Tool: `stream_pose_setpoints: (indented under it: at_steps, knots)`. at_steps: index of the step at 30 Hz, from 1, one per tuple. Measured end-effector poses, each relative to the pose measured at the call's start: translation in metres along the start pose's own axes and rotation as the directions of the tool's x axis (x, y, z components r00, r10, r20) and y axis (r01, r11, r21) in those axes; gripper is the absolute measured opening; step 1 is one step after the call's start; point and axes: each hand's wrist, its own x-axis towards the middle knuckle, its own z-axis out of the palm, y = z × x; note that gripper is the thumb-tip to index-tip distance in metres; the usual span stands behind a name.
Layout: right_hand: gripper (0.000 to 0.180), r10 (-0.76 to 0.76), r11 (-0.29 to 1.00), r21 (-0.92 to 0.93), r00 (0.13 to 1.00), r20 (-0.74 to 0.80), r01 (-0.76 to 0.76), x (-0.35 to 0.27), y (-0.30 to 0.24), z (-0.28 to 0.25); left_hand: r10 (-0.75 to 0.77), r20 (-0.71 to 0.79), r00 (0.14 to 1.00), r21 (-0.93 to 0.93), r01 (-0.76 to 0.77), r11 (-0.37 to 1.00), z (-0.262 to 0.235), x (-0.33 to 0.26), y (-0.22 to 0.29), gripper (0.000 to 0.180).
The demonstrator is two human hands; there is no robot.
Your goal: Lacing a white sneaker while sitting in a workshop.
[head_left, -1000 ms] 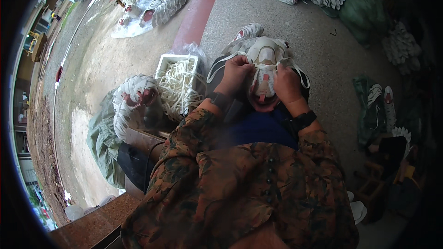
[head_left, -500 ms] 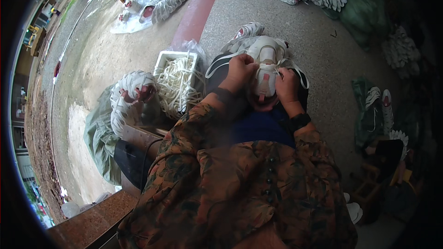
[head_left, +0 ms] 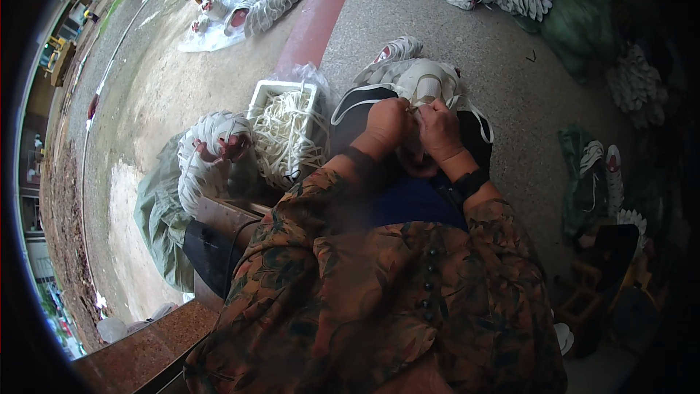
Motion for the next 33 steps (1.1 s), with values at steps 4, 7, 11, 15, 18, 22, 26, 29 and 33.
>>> stream_pose_setpoints:
  at_steps: [4,7,11,15,18,22,26,29,33]
  knots:
    - [0.006,-0.009,0.996,-0.089,0.998,0.065,0.015,0.001,-0.003,0.005,-0.191,-0.024,0.981,-0.456,0.159,0.876,-0.009,-0.007,-0.008,0.021]
    - [0.007,-0.056,0.980,-0.186,0.994,0.090,0.072,0.007,-0.006,0.009,-0.174,0.052,0.983,-0.565,0.173,0.807,-0.013,-0.007,-0.011,0.022]
    - [0.004,-0.152,0.965,-0.204,0.985,0.085,0.166,0.011,0.004,-0.012,-0.192,0.096,0.977,-0.592,0.211,0.778,-0.015,-0.005,-0.013,0.023]
    - [0.006,0.126,0.950,-0.262,0.976,-0.180,-0.171,0.000,0.042,-0.077,-0.216,0.014,0.976,-0.472,0.197,0.859,-0.015,-0.007,-0.001,0.022]
    - [0.010,0.236,0.957,-0.136,0.960,-0.152,-0.257,-0.007,0.057,-0.101,0.166,-0.150,0.975,-0.161,-0.189,0.969,-0.014,-0.005,0.017,0.020]
    - [0.014,0.270,0.861,0.471,0.958,-0.099,-0.194,-0.007,0.054,-0.088,0.423,-0.089,0.902,0.086,-0.417,0.905,-0.006,0.012,0.038,0.020]
    - [0.015,0.295,0.670,0.720,0.955,-0.033,-0.182,-0.006,0.044,-0.083,0.378,0.036,0.925,0.195,-0.378,0.905,0.000,0.021,0.053,0.020]
    - [0.015,0.408,0.367,0.896,0.909,0.087,-0.251,-0.006,0.032,-0.086,0.313,0.076,0.947,0.215,-0.322,0.922,-0.006,0.022,0.065,0.017]
    - [0.014,0.623,-0.395,0.910,0.690,0.367,-0.127,-0.011,0.039,-0.064,0.394,0.102,0.913,0.372,-0.402,0.836,-0.015,0.026,0.073,0.012]
